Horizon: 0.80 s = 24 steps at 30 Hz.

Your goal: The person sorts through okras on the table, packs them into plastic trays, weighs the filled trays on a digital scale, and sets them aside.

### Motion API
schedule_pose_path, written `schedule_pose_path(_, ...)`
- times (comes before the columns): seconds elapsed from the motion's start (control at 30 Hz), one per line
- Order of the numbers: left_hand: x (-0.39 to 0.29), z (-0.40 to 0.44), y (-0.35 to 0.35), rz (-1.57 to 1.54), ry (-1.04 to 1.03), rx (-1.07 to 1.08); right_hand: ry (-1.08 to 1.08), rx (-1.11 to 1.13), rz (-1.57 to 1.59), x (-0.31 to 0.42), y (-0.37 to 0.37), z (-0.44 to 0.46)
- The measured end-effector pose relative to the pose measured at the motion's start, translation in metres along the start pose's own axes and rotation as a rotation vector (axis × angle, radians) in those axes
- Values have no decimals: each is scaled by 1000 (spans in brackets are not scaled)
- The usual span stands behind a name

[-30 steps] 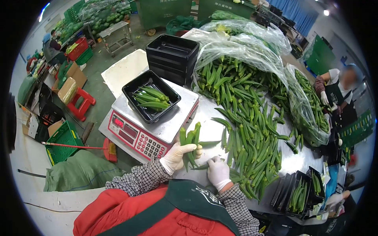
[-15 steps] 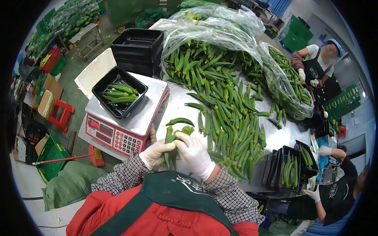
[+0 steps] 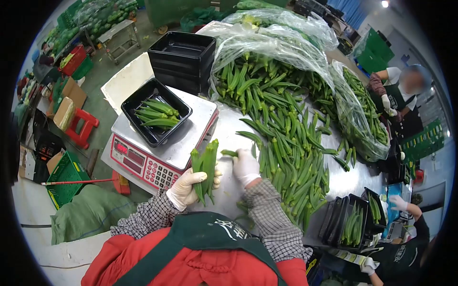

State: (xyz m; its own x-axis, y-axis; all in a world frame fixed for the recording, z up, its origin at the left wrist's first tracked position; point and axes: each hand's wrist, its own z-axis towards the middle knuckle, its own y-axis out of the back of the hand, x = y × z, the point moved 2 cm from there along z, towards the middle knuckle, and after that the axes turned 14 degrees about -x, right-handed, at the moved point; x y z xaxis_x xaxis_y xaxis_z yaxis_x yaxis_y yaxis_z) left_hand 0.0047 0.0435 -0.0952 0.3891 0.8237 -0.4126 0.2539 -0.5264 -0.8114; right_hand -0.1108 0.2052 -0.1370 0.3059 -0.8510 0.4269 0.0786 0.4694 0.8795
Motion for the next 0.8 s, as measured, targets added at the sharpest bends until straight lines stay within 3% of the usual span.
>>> schedule_pose_path(0.03,0,2,-3,20,-29,-20,-82,-114,274,-6,7,-1)
schedule_pose_path(0.07,0,3,-7,39,-66,-44,-315,-33,461,3,28,-3)
schedule_pose_path(0.13,-1,7,-11,33,-101,-90,-188,-104,688,28,63,-16)
schedule_pose_path(0.2,4,12,-20,-41,-123,-27,-95,107,565,81,110,-32)
schedule_pose_path(0.27,7,9,-29,57,-156,5,346,-229,334,87,94,-52)
schedule_pose_path(0.33,0,1,-38,115,-184,26,263,-122,194,87,100,-57)
schedule_pose_path(0.4,-6,-11,-44,173,-213,-14,303,-55,53,100,114,-52)
schedule_pose_path(0.5,-20,-25,-53,215,-262,-61,422,-63,83,107,123,-48)
schedule_pose_path(0.67,-120,-54,-66,558,-807,-224,323,-186,337,93,141,-42)
schedule_pose_path(0.73,-169,-50,-64,879,-1352,-207,228,-164,359,74,149,-45)
schedule_pose_path(0.8,-208,-41,-57,1338,-1619,-83,185,-172,312,53,152,-53)
